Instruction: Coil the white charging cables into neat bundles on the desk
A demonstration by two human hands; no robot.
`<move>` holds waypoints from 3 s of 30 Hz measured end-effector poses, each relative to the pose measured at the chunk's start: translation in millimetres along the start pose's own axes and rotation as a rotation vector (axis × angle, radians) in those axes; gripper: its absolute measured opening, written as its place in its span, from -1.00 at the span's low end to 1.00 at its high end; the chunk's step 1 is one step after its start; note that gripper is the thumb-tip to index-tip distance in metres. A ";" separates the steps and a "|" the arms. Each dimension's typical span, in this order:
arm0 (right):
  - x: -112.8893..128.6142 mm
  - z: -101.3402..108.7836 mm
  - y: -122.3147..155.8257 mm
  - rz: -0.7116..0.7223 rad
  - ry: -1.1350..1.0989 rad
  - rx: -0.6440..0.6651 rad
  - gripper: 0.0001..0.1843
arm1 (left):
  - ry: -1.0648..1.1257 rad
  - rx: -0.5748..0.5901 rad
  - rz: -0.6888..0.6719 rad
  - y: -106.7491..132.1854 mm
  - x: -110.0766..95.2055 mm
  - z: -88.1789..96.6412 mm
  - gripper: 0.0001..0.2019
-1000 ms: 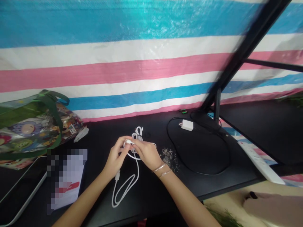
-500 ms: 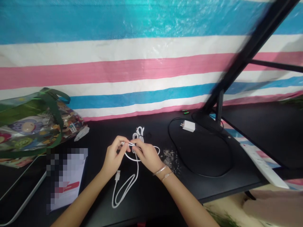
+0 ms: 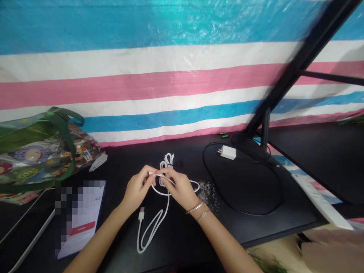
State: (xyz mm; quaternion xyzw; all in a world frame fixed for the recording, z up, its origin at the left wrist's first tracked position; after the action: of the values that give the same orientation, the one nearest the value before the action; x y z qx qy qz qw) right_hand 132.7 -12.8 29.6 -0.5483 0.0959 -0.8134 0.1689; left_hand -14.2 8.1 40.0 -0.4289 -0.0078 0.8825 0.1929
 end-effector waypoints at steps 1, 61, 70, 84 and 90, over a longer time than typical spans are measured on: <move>0.3 0.2 -0.3 -0.004 -0.010 0.002 -0.79 | -0.002 0.000 -0.002 -0.2 0.6 -0.4 -0.78; -5.0 8.7 -1.9 -0.025 -0.211 -0.268 -0.69 | 0.370 0.152 0.031 7.1 0.7 -35.2 -0.73; -10.1 10.4 -1.9 -0.068 -0.247 -0.239 -0.69 | 0.460 0.205 0.067 8.4 -4.6 -32.5 -0.67; -15.2 22.7 -11.2 -0.123 -0.301 0.024 -0.63 | 0.620 0.254 0.165 3.3 3.5 -32.2 -0.63; 8.7 61.7 3.6 -0.067 -0.184 -0.439 -0.71 | 0.613 0.206 0.188 2.9 6.1 -31.2 -0.63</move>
State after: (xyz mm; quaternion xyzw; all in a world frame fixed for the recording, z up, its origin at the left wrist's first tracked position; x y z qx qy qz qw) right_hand 187.4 -17.7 59.4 -0.6467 0.2362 -0.7248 0.0265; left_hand 5.1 2.9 15.2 -0.6513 0.1793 0.7227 0.1463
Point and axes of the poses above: each hand's wrist, its own y-axis away from the middle knuckle, its own z-axis out of the back of the hand, x = y × z, the point moved 3 cm from there along -y, towards the middle knuckle, and after that the axes turned 2 degrees about -y, right-handed, at the moved point
